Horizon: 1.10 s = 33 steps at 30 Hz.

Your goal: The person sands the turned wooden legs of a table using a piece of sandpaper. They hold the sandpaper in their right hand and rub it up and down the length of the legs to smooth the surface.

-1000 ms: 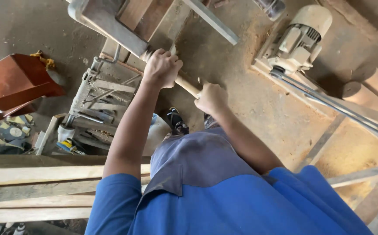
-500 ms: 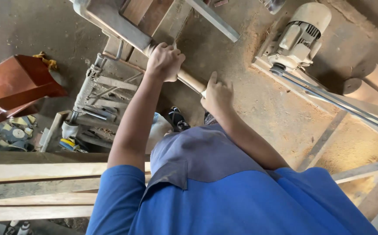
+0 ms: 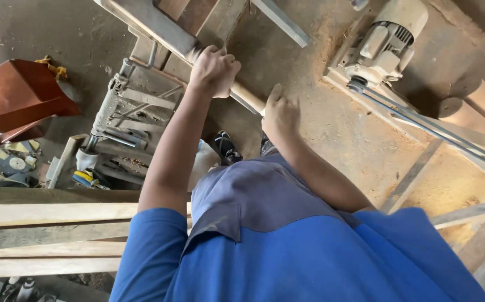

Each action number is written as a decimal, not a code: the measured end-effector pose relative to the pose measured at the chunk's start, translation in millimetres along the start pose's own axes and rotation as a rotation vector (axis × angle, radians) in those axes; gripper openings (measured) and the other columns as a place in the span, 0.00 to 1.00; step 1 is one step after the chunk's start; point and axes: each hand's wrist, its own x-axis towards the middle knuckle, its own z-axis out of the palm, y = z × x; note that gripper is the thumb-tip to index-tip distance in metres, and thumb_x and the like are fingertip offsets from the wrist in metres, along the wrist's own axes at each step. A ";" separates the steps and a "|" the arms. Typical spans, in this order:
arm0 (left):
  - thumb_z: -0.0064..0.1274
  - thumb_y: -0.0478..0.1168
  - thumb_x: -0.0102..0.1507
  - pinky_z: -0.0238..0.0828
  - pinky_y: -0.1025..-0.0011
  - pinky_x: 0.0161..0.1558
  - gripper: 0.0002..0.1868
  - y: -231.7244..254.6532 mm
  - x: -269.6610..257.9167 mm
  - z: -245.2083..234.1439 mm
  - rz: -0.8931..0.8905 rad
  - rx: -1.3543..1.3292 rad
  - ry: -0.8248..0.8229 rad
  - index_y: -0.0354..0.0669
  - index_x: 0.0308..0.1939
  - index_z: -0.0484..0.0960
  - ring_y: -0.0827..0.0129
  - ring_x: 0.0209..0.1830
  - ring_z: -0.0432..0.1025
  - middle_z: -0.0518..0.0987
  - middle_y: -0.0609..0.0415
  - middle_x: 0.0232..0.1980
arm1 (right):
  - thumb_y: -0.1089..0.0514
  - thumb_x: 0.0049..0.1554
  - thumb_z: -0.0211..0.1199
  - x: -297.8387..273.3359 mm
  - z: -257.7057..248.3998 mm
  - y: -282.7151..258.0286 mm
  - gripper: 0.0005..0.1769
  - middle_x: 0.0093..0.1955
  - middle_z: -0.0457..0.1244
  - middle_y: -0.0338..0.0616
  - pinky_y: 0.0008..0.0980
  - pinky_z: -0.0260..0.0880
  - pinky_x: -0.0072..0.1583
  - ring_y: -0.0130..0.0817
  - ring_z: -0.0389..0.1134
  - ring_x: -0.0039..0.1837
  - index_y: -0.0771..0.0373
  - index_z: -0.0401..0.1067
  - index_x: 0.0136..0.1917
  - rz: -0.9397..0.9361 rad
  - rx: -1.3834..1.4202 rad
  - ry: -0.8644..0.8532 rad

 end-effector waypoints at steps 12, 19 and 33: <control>0.55 0.48 0.39 0.72 0.68 0.45 0.14 -10.7 6.8 42.7 0.040 0.004 0.324 0.60 0.30 0.81 0.70 0.34 0.76 0.77 0.68 0.30 | 0.65 0.47 0.59 33.9 -0.7 47.1 0.27 0.35 0.69 0.50 0.50 0.77 0.59 0.44 0.77 0.42 0.76 0.72 0.61 -0.187 2.029 -1.226; 0.55 0.50 0.38 0.71 0.68 0.45 0.16 -4.5 3.0 55.1 0.039 0.020 0.303 0.61 0.30 0.81 0.70 0.35 0.75 0.78 0.69 0.31 | 0.52 0.43 0.70 1.6 22.7 -3.0 0.37 0.47 0.70 0.49 0.57 0.77 0.51 0.51 0.75 0.52 0.55 0.68 0.67 0.225 0.547 -0.128; 0.53 0.49 0.38 0.71 0.71 0.42 0.12 -13.3 9.1 46.2 0.053 0.046 0.445 0.63 0.26 0.79 0.72 0.30 0.74 0.76 0.70 0.28 | 0.64 0.43 0.64 23.0 -4.9 41.6 0.15 0.40 0.70 0.64 0.56 0.79 0.49 0.53 0.76 0.42 0.75 0.73 0.44 0.067 1.897 -1.039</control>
